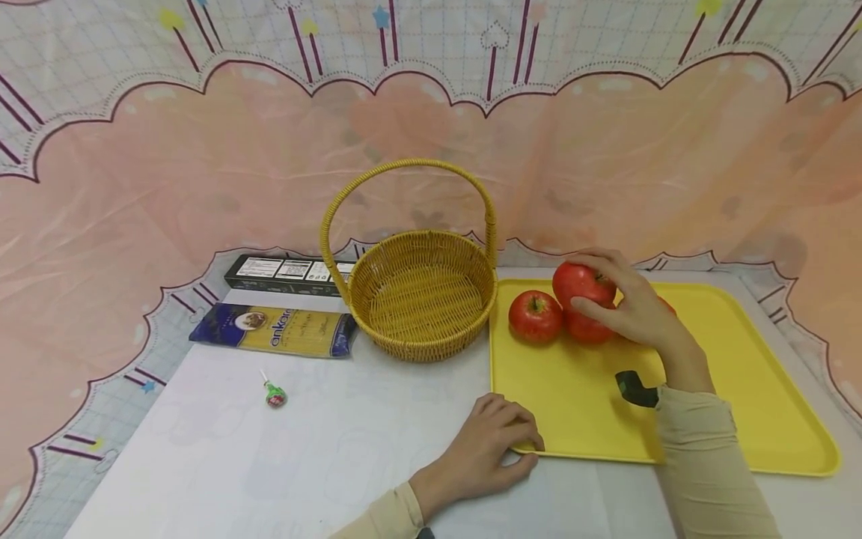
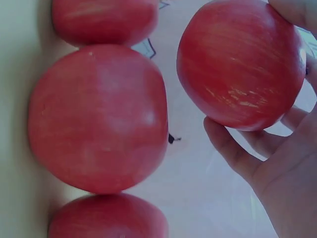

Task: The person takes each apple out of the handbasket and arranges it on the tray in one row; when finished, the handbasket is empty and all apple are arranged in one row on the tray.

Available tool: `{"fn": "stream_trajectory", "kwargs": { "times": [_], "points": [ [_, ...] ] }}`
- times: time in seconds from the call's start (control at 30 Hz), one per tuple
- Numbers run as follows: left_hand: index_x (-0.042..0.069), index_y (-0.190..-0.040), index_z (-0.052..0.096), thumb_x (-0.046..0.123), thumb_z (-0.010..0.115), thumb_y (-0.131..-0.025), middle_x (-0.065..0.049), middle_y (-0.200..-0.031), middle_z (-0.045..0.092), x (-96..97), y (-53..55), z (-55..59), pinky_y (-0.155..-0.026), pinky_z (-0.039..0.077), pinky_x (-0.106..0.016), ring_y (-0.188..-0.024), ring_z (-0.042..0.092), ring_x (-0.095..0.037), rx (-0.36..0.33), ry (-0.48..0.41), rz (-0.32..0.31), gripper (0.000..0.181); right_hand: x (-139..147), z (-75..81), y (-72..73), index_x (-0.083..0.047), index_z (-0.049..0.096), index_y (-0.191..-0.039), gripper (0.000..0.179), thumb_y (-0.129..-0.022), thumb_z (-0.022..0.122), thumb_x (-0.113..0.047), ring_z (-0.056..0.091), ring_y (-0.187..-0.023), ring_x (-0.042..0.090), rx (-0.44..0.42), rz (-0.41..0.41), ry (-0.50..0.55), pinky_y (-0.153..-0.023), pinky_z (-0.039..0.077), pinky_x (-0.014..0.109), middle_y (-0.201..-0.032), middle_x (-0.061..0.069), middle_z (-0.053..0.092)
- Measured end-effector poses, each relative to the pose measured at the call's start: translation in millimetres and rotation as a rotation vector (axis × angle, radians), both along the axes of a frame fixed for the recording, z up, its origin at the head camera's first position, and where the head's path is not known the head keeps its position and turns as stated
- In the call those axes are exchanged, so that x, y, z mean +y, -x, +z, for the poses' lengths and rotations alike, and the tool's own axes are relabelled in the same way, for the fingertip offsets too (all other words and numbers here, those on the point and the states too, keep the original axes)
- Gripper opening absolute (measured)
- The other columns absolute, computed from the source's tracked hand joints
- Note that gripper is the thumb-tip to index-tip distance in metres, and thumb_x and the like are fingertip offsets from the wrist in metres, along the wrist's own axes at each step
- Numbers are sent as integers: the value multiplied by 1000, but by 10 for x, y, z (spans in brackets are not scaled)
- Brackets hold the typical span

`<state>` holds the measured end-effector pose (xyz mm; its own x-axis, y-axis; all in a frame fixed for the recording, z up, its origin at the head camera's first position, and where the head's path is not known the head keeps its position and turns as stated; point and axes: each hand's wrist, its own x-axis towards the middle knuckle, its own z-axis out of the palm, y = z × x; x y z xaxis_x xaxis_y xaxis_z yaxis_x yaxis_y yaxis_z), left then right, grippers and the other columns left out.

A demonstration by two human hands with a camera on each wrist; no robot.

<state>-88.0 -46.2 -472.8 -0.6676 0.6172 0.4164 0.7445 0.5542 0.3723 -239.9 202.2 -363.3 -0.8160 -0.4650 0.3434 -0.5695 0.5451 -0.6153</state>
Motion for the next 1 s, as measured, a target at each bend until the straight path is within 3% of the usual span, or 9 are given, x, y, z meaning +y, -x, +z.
{"fn": "stream_trajectory", "kwargs": {
  "times": [0.37, 0.87, 1.0],
  "points": [
    [31, -94, 64, 32, 60, -89, 14, -107, 55, 11, -3, 25, -103, 29, -33, -102, 45, -4, 5, 8, 6, 6, 119, 30, -7, -33, 44, -138, 60, -85, 70, -26, 41, -121, 29, -59, -62, -18, -92, 38, 62, -144, -1, 33],
    [31, -95, 63, 32, 60, -89, 14, -107, 55, 18, -12, 34, -104, 29, -34, -102, 45, -4, -9, 2, 7, 6, 279, 65, -4, -37, 45, -136, 57, -85, 69, -30, 41, -109, 20, -89, -140, -37, -88, 40, 53, -142, -2, 36],
    [31, -95, 63, 32, 60, -89, 14, -107, 55, 14, -12, 38, -104, 29, -33, -103, 45, -4, -14, 3, 9, 6, 329, 67, 2, -34, 45, -138, 58, -85, 69, -30, 41, -108, 24, -95, -154, -39, -88, 38, 54, -142, 0, 35]
  ]
}}
